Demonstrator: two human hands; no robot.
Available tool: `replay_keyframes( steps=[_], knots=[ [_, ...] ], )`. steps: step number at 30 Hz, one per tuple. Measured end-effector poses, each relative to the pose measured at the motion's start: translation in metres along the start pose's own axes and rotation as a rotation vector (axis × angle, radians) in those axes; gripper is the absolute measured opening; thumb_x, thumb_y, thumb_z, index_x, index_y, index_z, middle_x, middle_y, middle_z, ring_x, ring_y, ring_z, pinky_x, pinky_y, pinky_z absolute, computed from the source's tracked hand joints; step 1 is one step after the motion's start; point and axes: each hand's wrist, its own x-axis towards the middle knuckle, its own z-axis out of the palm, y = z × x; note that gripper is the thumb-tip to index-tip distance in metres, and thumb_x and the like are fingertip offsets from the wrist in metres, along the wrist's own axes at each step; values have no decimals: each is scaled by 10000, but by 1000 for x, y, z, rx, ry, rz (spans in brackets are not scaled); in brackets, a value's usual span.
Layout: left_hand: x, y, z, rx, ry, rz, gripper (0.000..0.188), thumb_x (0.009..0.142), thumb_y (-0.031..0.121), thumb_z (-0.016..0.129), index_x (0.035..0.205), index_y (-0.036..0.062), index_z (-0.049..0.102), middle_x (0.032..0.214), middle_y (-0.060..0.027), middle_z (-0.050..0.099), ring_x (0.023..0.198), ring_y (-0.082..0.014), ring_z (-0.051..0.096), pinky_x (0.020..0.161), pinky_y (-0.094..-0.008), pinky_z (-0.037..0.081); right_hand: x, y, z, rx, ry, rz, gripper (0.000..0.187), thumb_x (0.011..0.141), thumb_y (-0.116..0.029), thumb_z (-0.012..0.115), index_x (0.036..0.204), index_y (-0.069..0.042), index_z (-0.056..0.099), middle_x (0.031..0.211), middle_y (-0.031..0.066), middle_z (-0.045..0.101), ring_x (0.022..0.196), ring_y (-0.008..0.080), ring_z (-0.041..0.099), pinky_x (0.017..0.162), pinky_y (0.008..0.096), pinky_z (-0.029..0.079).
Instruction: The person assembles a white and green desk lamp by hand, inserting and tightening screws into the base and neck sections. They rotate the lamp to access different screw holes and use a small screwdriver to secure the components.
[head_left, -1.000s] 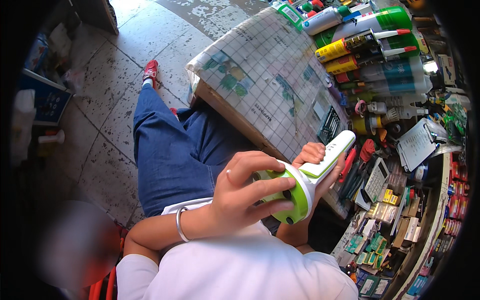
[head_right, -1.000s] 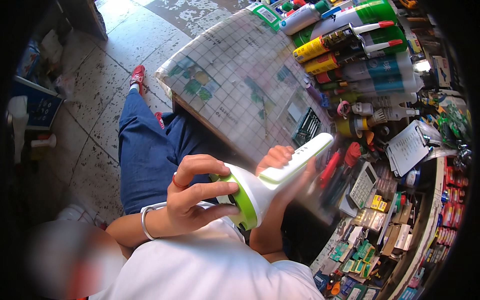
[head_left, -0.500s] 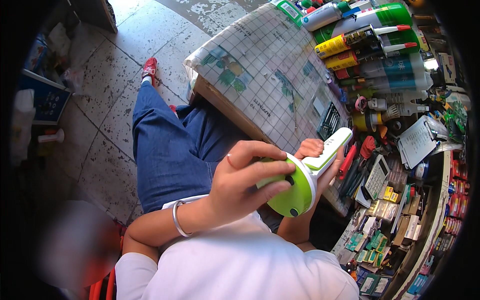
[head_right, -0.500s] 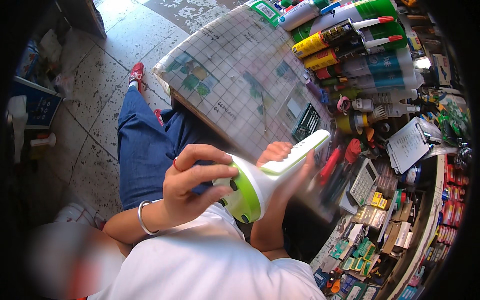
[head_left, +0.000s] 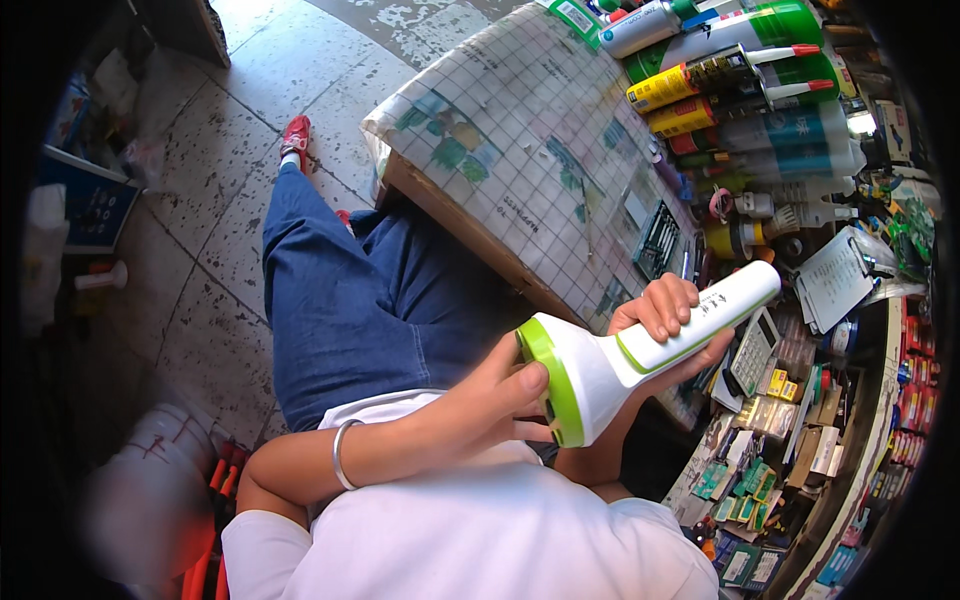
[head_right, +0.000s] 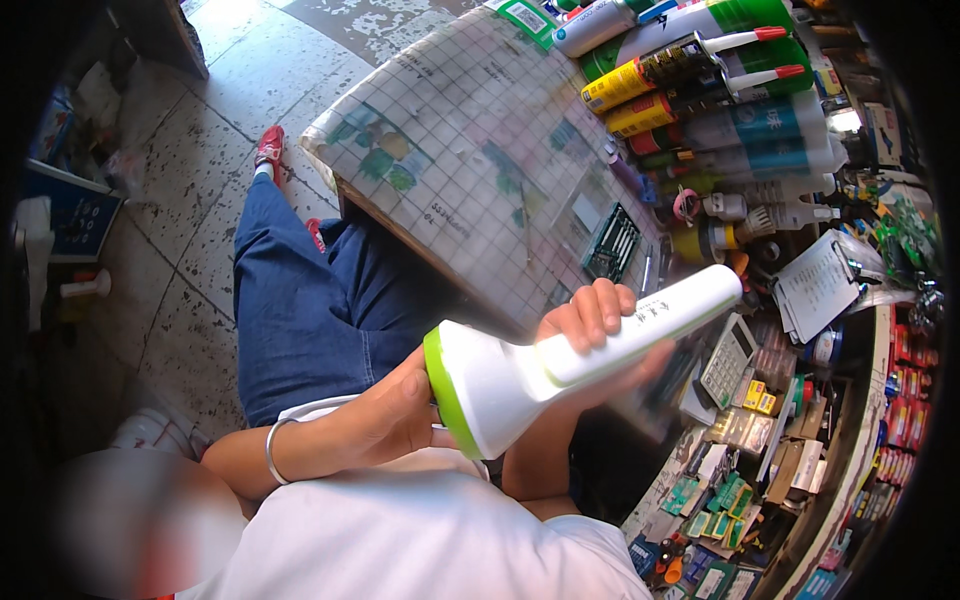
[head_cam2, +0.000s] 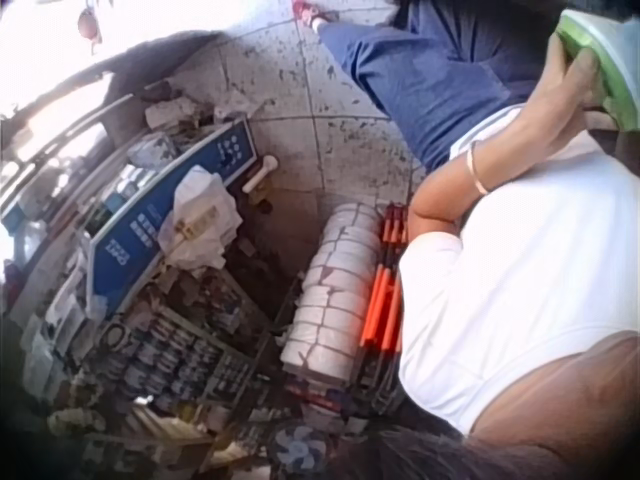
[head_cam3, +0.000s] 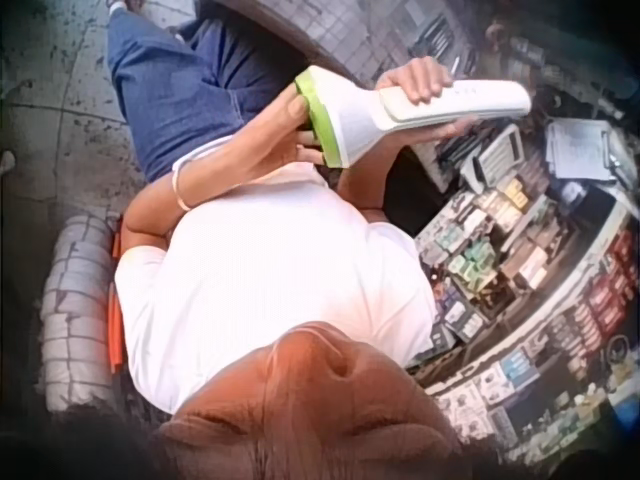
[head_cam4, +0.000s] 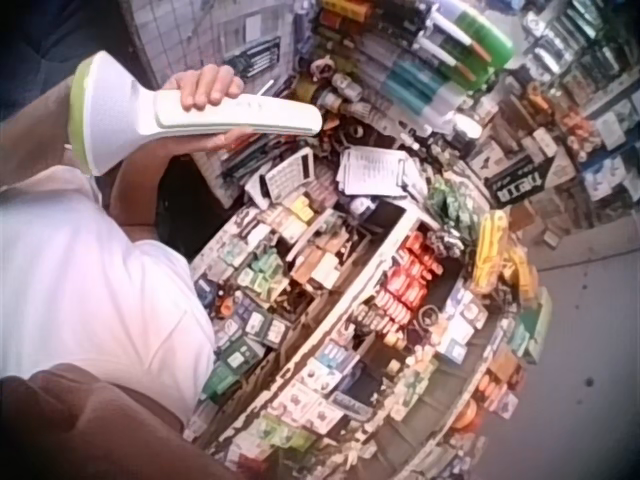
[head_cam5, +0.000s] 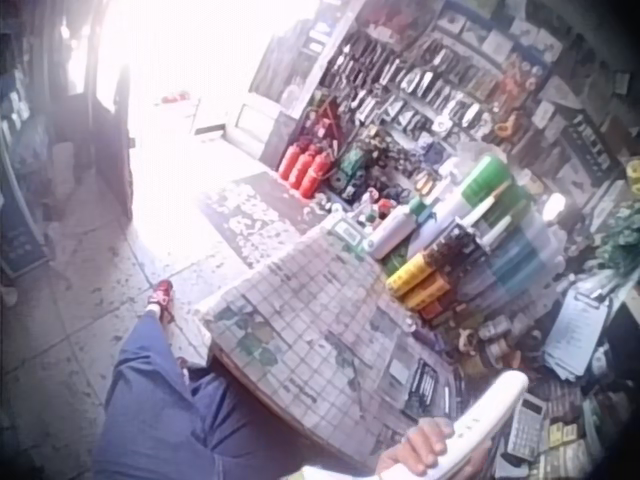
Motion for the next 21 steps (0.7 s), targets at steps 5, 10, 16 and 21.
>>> replay_keyframes(
  steps=[5,10,16,21],
  knots=[
    [0,1,0,88,60,33,936,779,473,674,1426,160,74,1388,-113,231,1301,-271,279,1036,-463,319,0,0,2,-110,-70,31,553,787,-459,666,1009,-13,426,805,55,432,688,149,477,608,278,442],
    [3,-2,-4,200,172,198,1023,718,426,741,1430,148,61,1362,-133,222,1304,-283,242,1057,-450,278,-6,3,3,-195,65,46,512,805,-378,680,1061,-28,407,832,42,453,717,129,491,677,277,469],
    [4,-7,-8,107,102,198,984,718,420,741,1416,149,103,1334,-116,267,1272,-263,295,1036,-426,311,-4,6,12,-200,46,21,387,812,-245,648,1032,-23,420,789,48,470,657,121,494,609,263,484],
    [9,-17,-11,174,126,271,940,696,451,740,1380,140,175,1279,-102,323,1223,-235,355,1001,-399,354,-8,4,17,-207,120,12,358,816,-236,603,1029,-24,409,784,51,429,648,128,431,582,265,424]
  ],
)
